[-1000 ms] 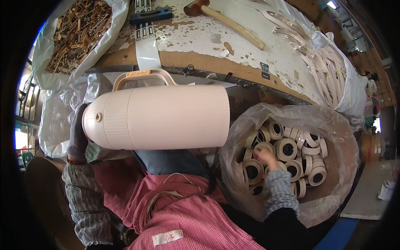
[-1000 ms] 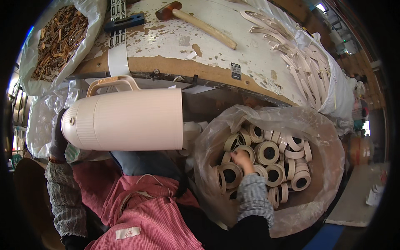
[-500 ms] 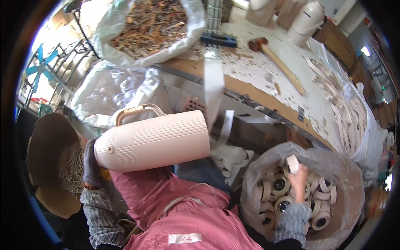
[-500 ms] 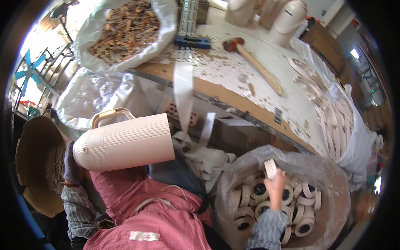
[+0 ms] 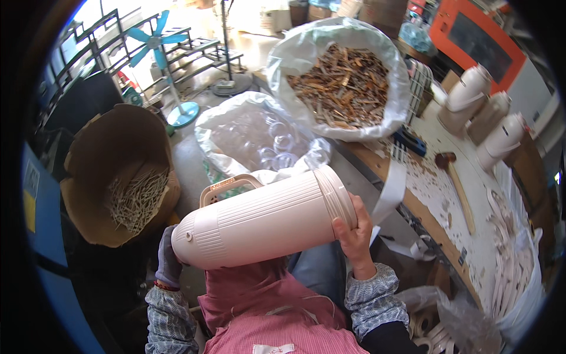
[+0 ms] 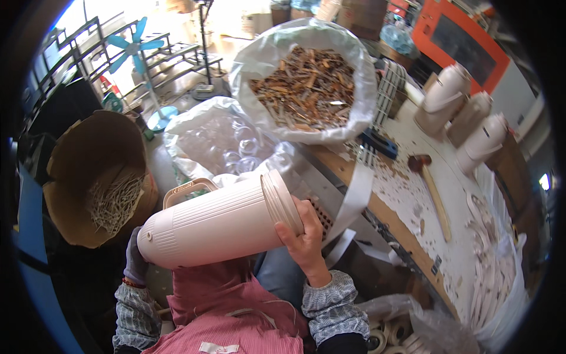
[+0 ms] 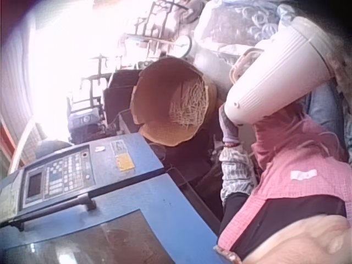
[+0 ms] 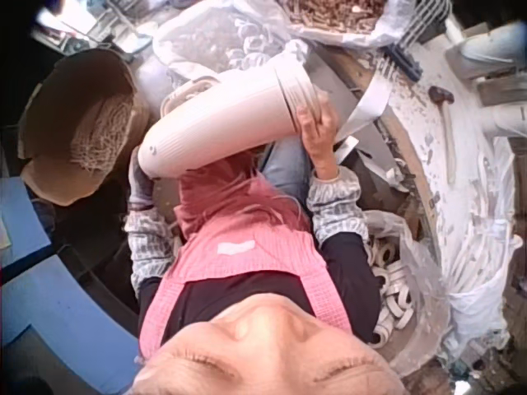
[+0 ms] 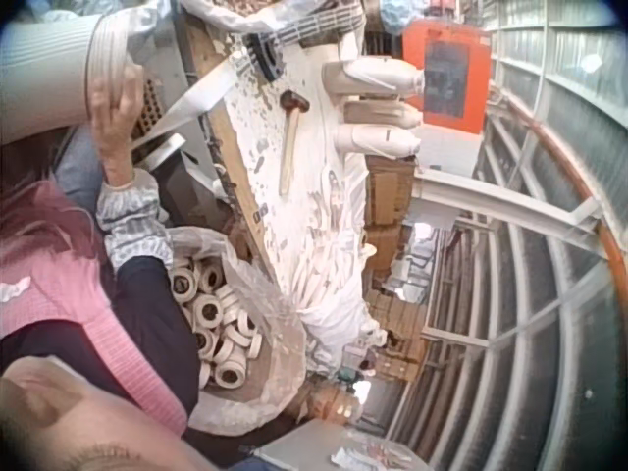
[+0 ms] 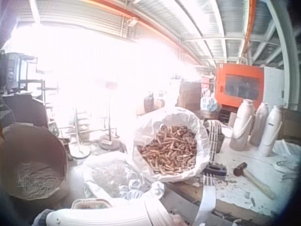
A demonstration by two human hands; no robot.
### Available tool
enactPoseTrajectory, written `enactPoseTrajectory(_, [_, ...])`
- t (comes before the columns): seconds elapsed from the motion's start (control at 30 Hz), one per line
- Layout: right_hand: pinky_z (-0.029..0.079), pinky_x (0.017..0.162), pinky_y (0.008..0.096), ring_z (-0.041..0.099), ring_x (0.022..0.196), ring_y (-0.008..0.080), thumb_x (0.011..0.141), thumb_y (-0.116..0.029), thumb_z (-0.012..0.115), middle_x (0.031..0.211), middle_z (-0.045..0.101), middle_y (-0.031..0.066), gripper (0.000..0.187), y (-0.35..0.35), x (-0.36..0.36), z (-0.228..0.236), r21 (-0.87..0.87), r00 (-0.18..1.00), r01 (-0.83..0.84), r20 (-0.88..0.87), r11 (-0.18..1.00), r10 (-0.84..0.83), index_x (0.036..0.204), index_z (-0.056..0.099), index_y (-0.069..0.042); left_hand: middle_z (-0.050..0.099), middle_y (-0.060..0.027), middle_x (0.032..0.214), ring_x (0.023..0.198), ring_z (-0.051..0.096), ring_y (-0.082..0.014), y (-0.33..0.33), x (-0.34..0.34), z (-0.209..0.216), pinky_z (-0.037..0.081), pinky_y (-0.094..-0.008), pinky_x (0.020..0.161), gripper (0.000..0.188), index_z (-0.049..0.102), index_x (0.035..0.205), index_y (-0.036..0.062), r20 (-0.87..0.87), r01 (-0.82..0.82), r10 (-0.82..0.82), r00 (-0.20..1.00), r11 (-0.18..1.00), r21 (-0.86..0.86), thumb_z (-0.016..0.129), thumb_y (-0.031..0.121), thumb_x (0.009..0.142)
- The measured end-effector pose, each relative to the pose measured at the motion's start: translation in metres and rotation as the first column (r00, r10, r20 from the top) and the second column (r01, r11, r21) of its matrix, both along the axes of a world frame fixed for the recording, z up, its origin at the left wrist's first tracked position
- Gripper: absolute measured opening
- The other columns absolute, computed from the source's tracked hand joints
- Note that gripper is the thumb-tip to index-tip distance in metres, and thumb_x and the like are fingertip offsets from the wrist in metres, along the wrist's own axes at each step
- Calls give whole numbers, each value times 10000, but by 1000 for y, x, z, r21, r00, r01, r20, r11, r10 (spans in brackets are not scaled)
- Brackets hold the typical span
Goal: The person assembles a beige thermos by inserting a wooden stopper into the opening, wrapping a white strap around the body, and securing it with a metal buckle. The person repeats this process for multiple units, placing finished items on the table.
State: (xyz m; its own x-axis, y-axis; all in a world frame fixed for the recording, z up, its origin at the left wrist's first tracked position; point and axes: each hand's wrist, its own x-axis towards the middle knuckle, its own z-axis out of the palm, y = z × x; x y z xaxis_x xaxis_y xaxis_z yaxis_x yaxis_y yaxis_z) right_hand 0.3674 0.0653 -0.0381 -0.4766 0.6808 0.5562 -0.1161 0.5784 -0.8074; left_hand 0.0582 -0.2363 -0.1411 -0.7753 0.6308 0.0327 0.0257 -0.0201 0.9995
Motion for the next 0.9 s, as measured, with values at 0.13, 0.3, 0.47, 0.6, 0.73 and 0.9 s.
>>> enactPoseTrajectory(0.13, [463, 763, 358, 578, 858, 280, 860, -177, 620, 987, 583, 157, 398, -5, -19, 7, 222, 999, 52, -9, 974, -51, 1192, 557, 32, 587, -95, 1030, 952, 585, -179, -10, 18, 18, 482, -282, 833, 214, 561, 1124, 18, -373, -35, -35, 927, 983, -180, 484, 61, 929])
enactPoseTrajectory(0.3, [474, 698, 372, 577, 779, 279, 815, -181, 671, 933, 594, 158, 359, -11, -19, 18, 364, 999, 15, -40, 931, -1, 1104, 618, 25, 600, -109, 1044, 980, 589, -187, -8, 18, 16, 488, -289, 844, 242, 547, 1158, 23, 58, 43, -33, 998, 981, -187, 510, 104, 932])
enactPoseTrajectory(0.47, [470, 652, 374, 569, 740, 273, 764, -191, 736, 872, 616, 135, 344, -23, 11, 31, 402, 997, -54, -27, 914, 71, 1035, 668, 10, 604, -112, 1060, 1009, 586, -199, 15, 13, 29, 484, -308, 864, 261, 543, 1176, 26, 471, 239, -179, 864, 968, -70, 488, 143, 949])
enactPoseTrajectory(0.6, [456, 605, 396, 562, 733, 289, 695, -185, 789, 885, 606, 125, 281, -31, 20, 23, 559, 997, -22, -53, 829, 62, 901, 663, -42, 608, -114, 1073, 1031, 583, -209, 44, 14, 27, 481, -324, 880, 279, 539, 1190, 28, 563, 321, -255, 786, 947, -19, 471, 174, 963])
enactPoseTrajectory(0.73, [464, 574, 329, 508, 698, 226, 760, -255, 756, 842, 569, 82, 396, -62, 23, 50, 571, 989, -133, 30, 810, 141, 1082, 681, -37, 611, -116, 1086, 1054, 581, -219, 58, 9, 35, 479, -340, 896, 300, 535, 1205, 29, 606, 346, -266, 749, 938, -16, 453, 205, 976])
enactPoseTrajectory(0.9, [480, 571, 326, 524, 670, 229, 789, -295, 726, 879, 597, 89, 360, -76, 35, 60, 665, 985, -101, -38, 740, 168, 1066, 693, -69, 615, -119, 1102, 1083, 578, -231, 59, 13, 41, 475, -360, 916, 329, 531, 1223, 32, 648, 339, -264, 715, 941, 10, 431, 245, 993])
